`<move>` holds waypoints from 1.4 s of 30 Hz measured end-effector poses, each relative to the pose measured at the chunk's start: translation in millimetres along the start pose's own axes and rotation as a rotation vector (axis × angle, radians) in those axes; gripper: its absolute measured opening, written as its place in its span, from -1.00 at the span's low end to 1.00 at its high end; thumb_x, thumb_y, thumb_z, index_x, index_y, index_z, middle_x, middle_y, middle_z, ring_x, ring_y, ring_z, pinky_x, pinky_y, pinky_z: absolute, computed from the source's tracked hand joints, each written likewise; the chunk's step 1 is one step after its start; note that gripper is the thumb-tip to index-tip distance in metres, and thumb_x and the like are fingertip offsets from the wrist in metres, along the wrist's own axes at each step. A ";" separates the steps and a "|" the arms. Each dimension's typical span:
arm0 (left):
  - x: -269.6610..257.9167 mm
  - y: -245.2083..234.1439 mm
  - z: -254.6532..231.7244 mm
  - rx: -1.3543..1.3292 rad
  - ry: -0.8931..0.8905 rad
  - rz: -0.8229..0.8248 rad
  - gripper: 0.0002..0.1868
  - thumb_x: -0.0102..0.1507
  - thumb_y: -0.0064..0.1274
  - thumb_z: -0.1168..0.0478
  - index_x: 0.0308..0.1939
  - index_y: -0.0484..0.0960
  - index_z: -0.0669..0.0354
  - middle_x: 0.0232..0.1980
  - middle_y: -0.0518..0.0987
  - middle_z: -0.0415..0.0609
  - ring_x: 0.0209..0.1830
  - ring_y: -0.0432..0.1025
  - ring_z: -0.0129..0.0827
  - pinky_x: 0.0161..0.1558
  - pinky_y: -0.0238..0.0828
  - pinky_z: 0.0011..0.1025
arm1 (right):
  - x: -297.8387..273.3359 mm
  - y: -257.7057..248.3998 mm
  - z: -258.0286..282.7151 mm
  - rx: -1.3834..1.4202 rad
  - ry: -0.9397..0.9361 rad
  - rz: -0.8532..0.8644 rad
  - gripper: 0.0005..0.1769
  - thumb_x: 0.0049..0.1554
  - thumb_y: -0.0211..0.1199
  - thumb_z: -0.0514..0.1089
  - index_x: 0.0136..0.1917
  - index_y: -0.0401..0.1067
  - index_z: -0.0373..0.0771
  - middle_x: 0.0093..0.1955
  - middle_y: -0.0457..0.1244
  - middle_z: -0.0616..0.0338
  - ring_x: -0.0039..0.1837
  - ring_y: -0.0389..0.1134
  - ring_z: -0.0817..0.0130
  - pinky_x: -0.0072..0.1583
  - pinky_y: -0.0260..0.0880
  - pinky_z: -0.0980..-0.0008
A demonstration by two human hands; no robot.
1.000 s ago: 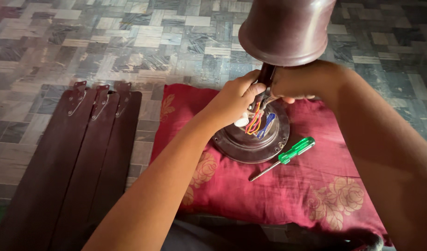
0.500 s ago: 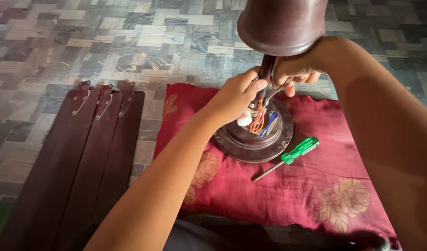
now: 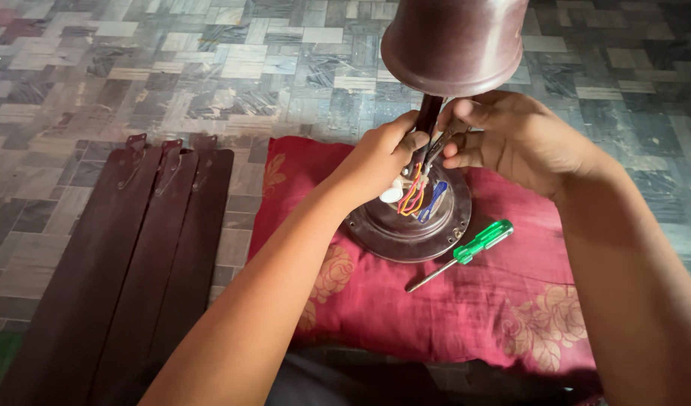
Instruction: The person uses a green screwdriver to loosen and remove screws from the ceiling fan base, then detaches a fan blade. They later use a wrench to adjust components near the motor housing and handle several small metal fasteners.
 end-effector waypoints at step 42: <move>-5.3 1.0 -24.3 0.626 0.063 -0.171 -0.74 0.39 -0.03 0.14 -0.12 0.38 0.31 -0.45 0.59 0.30 -0.37 0.55 0.22 -0.43 0.40 0.08 | 78.1 -41.9 -65.1 0.432 -0.194 -0.016 -0.84 0.28 0.37 -0.07 -0.06 0.45 -0.14 -0.26 0.22 0.38 -0.32 0.14 0.64 -0.30 0.08 0.61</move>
Point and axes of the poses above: each hand's wrist, its own x-axis towards the middle knuckle, its own y-axis out of the palm, z = x × y, the point moved 4 cm from there along x, towards the middle knuckle
